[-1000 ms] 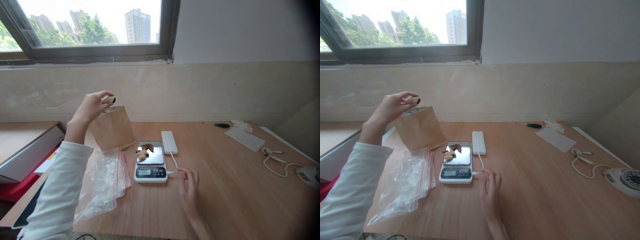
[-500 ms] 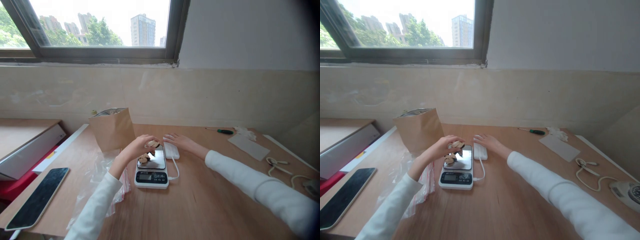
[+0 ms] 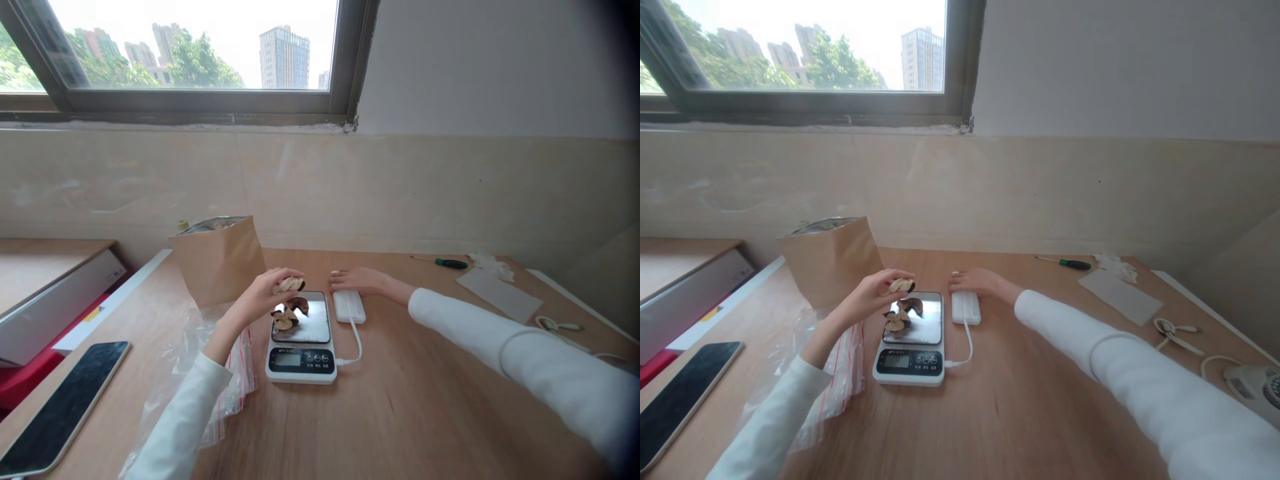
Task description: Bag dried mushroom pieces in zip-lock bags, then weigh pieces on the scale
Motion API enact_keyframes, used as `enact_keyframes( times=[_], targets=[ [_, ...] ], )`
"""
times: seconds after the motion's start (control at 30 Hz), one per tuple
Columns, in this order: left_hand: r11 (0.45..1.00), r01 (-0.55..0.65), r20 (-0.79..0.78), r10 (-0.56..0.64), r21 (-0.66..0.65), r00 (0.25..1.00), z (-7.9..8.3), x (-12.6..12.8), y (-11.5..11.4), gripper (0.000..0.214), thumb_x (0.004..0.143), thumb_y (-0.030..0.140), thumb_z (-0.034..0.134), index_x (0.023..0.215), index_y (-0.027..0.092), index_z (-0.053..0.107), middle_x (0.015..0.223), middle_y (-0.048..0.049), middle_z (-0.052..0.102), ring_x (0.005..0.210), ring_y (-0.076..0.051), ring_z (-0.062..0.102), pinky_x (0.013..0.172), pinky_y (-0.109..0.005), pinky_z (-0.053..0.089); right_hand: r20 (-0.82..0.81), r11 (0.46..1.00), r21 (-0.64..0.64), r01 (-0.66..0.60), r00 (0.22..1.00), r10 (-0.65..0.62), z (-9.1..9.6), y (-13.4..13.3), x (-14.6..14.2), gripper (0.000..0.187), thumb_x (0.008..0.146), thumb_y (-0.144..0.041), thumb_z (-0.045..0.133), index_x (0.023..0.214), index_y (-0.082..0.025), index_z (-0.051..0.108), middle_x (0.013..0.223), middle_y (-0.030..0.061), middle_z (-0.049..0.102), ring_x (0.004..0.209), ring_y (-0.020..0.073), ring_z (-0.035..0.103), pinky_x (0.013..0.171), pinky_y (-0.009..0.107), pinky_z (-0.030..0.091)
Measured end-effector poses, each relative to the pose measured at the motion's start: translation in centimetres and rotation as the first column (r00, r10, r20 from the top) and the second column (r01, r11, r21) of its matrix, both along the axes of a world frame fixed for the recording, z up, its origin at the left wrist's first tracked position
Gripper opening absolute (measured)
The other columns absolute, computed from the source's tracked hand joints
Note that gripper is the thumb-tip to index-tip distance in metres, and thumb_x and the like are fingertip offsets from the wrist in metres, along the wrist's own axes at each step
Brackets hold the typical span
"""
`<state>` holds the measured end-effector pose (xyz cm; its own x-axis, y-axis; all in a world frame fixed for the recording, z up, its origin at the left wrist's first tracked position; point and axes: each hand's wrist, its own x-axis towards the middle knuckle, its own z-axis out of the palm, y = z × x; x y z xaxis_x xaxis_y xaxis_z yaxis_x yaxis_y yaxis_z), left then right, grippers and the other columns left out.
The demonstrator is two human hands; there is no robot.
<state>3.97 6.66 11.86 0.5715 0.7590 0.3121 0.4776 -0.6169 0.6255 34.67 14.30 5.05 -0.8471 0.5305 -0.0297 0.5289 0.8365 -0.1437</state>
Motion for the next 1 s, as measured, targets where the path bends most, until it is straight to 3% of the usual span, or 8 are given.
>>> enact_keyframes(
  times=[0.1, 0.27, 0.4, 0.5, 0.83, 1.0],
  targets=[
    [0.999, -0.029, 0.026, 0.029, -0.021, 0.999, 0.0, -0.1, 0.0, 0.033, 0.085, 0.041, 0.057, 0.115, 0.027, 0.061, 0.116, -0.0036, 0.065, 0.106, -0.019, 0.06, 0.09, -0.03, 0.046, -0.042, 0.999, -0.034, 0.011, 0.999, -0.012, 0.1, -0.5, 1.9, 0.039, 0.08, -0.002, 0.053, 0.11, -0.023, 0.066, 0.124, 0.0061, 0.063, 0.124, 0.0174, 0.052, 0.108, 0.039, 0.039],
    [0.998, -0.04, 0.035, 0.042, -0.051, 0.999, -0.2, 0.0, 0.3, 0.034, 0.085, 0.04, 0.056, 0.116, 0.028, 0.061, 0.117, -0.0025, 0.065, 0.104, -0.018, 0.06, 0.087, -0.028, 0.047, 0.033, 0.997, -0.035, 0.068, 0.997, -0.067, 0.0, -1.0, 4.8, 0.05, 0.071, 0.001, 0.061, 0.117, -0.02, 0.063, 0.128, 0.0097, 0.059, 0.126, 0.021, 0.05, 0.109, 0.041, 0.036],
    [0.996, -0.04, 0.013, 0.041, -0.076, 0.999, -0.8, 0.2, 0.4, 0.034, 0.084, 0.039, 0.058, 0.116, 0.029, 0.061, 0.115, -0.0023, 0.065, 0.103, -0.019, 0.061, 0.087, -0.029, 0.047, -0.081, 0.997, -0.041, 0.058, 0.995, -0.061, -0.3, -0.7, 5.8, 0.049, 0.067, 0.002, 0.065, 0.11, -0.02, 0.066, 0.12, 0.008, 0.064, 0.12, 0.0189, 0.054, 0.107, 0.036, 0.04],
    [0.996, -0.037, -0.001, 0.037, -0.077, 0.999, -1.1, 0.3, 0.4, 0.035, 0.083, 0.041, 0.058, 0.115, 0.028, 0.062, 0.115, -0.0036, 0.066, 0.105, -0.02, 0.06, 0.09, -0.032, 0.046, -0.134, 1.0, -0.008, 0.025, 0.991, -0.026, -0.7, -0.4, 5.9, 0.047, 0.067, 0.0, 0.067, 0.108, -0.022, 0.067, 0.117, 0.0068, 0.066, 0.117, 0.0176, 0.056, 0.107, 0.035, 0.04],
    [0.995, -0.011, 0.019, 0.012, -0.101, 1.0, -1.9, 0.7, 0.8, 0.035, 0.083, 0.042, 0.059, 0.116, 0.029, 0.061, 0.118, -0.0025, 0.065, 0.106, -0.019, 0.06, 0.093, -0.032, 0.044, -0.026, 0.999, 0.041, 0.016, 1.0, -0.015, -0.9, 0.9, 4.4, 0.046, 0.079, 0.0, 0.054, 0.118, -0.023, 0.062, 0.129, 0.0057, 0.059, 0.129, 0.0172, 0.046, 0.111, 0.039, 0.034],
    [0.995, 0.031, -0.051, -0.036, -0.097, 0.998, -2.1, 1.8, 0.4, 0.031, 0.083, 0.036, 0.059, 0.113, 0.027, 0.062, 0.112, -0.0033, 0.066, 0.103, -0.019, 0.059, 0.088, -0.031, 0.044, -0.062, 0.999, 0.035, 0.035, 0.998, -0.032, -1.3, 1.5, 2.8, 0.044, 0.081, 0.003, 0.048, 0.109, -0.025, 0.067, 0.126, 0.0022, 0.061, 0.125, 0.0146, 0.05, 0.11, 0.038, 0.037]
  ],
)
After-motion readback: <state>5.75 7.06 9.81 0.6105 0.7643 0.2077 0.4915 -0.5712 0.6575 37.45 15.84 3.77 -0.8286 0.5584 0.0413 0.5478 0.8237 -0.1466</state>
